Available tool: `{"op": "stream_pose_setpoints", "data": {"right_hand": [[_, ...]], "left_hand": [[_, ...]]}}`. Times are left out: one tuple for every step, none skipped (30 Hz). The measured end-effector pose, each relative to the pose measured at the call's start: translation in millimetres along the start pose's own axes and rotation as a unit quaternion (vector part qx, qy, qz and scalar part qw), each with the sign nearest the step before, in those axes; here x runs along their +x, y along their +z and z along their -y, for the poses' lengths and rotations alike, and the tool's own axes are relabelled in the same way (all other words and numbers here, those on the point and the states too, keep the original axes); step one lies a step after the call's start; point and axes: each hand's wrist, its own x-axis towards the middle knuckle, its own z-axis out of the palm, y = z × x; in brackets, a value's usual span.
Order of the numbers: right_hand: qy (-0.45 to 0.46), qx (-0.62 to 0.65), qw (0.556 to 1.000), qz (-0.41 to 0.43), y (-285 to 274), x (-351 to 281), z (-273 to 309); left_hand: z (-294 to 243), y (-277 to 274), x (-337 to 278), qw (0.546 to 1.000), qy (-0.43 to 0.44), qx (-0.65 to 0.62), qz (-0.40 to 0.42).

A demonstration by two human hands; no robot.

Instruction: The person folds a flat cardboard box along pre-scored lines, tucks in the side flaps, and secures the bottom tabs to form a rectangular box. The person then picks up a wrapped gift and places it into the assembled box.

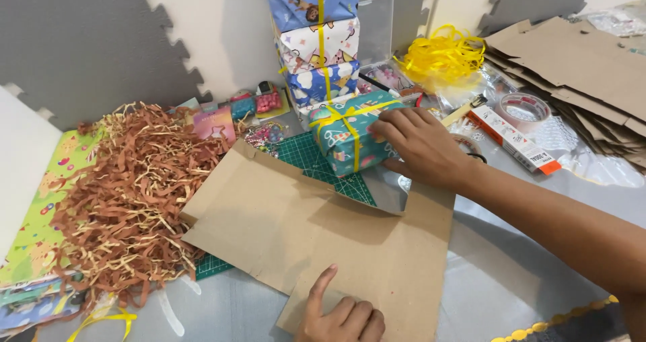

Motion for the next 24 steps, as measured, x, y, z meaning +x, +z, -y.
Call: {"op": "stream_pose_setpoints", "data": {"right_hand": [[-0.016,-0.018,1.000,-0.006,5.6,5.7,1.4],[-0.017,-0.014,1.000,-0.009,8.6,9.7,4.0],[-0.026,-0.034,0.999,-0.008,11.9,14.2,7.3],[-0.036,-0.054,0.998,-0.007,15.2,18.6,10.6],[-0.036,-0.050,0.998,-0.009,17.7,20.1,13.2],[-0.037,-0.051,0.998,0.007,19.1,20.1,14.1],[-0.037,-0.051,0.998,0.023,20.9,20.2,15.0],[-0.036,-0.051,0.998,0.025,20.5,18.5,14.0],[-0.030,-0.026,0.998,0.039,20.3,16.9,13.0],[-0.023,0.000,0.998,0.055,20.1,14.2,12.5],[-0.022,0.000,0.998,0.058,18.1,12.3,13.2],[-0.014,0.009,0.999,0.047,16.1,10.7,14.0],[-0.006,0.018,0.999,0.036,13.8,9.1,15.1],[-0.007,0.018,0.999,0.037,14.6,8.5,15.7],[0.007,0.026,0.999,0.037,14.9,8.0,16.5],[0.020,0.033,0.999,0.036,15.4,8.8,17.2],[0.019,0.033,0.999,0.036,16.2,9.7,17.0],[0.019,0.029,0.999,0.038,17.3,11.2,16.6],[0.019,0.025,0.999,0.041,18.1,12.8,16.4],[0.017,0.025,0.999,0.039,18.9,14.0,15.1],[-0.010,-0.011,0.999,0.033,19.8,15.5,14.1],[-0.040,-0.046,0.998,0.027,21.1,17.5,13.8],[-0.044,-0.045,0.998,0.025,25.0,14.2,12.2],[-0.050,-0.058,0.997,0.015,29.5,12.1,11.2]], "left_hand": [[1.5,0.6,-2.8,1.000,0.010,0.001,-0.002],[1.3,-0.4,-2.9,1.000,0.010,0.004,0.001],[1.7,-1.6,-3.5,1.000,0.017,0.001,0.005],[2.0,-2.6,-4.3,1.000,0.024,-0.001,0.007],[5.1,-1.0,-9.5,1.000,0.023,0.001,0.010],[8.2,2.3,-14.0,0.998,0.053,0.012,0.011],[11.6,5.7,-18.7,0.996,0.083,0.023,0.011],[8.1,7.2,-23.8,0.996,0.083,0.022,0.010],[4.8,8.7,-28.9,0.998,0.066,0.009,0.021],[0.6,9.9,-34.5,0.998,0.049,-0.004,0.032],[1.1,10.0,-35.9,0.998,0.048,-0.007,0.032],[1.5,9.8,-37.4,0.997,0.065,0.000,0.034],[1.7,9.3,-38.8,0.996,0.082,0.006,0.036],[-0.6,6.1,-43.3,0.996,0.081,0.006,0.036],[-3.1,2.5,-47.7,0.992,0.095,0.011,0.085],[-4.7,-1.2,-51.9,0.985,0.109,0.017,0.135],[-9.3,1.5,-60.1,0.985,0.109,0.019,0.135],[-13.3,4.3,-68.2,0.982,0.103,0.003,0.159],[-17.3,6.9,-76.3,0.978,0.096,-0.013,0.183],[-16.5,8.9,-75.5,0.978,0.096,-0.010,0.183],[-15.6,10.6,-75.0,0.982,0.099,0.010,0.163],[-15.7,11.8,-74.7,0.984,0.100,0.030,0.143],[-14.7,7.4,-63.2,0.984,0.098,0.033,0.143],[-13.8,2.5,-51.9,0.988,0.086,0.047,0.115]]}}
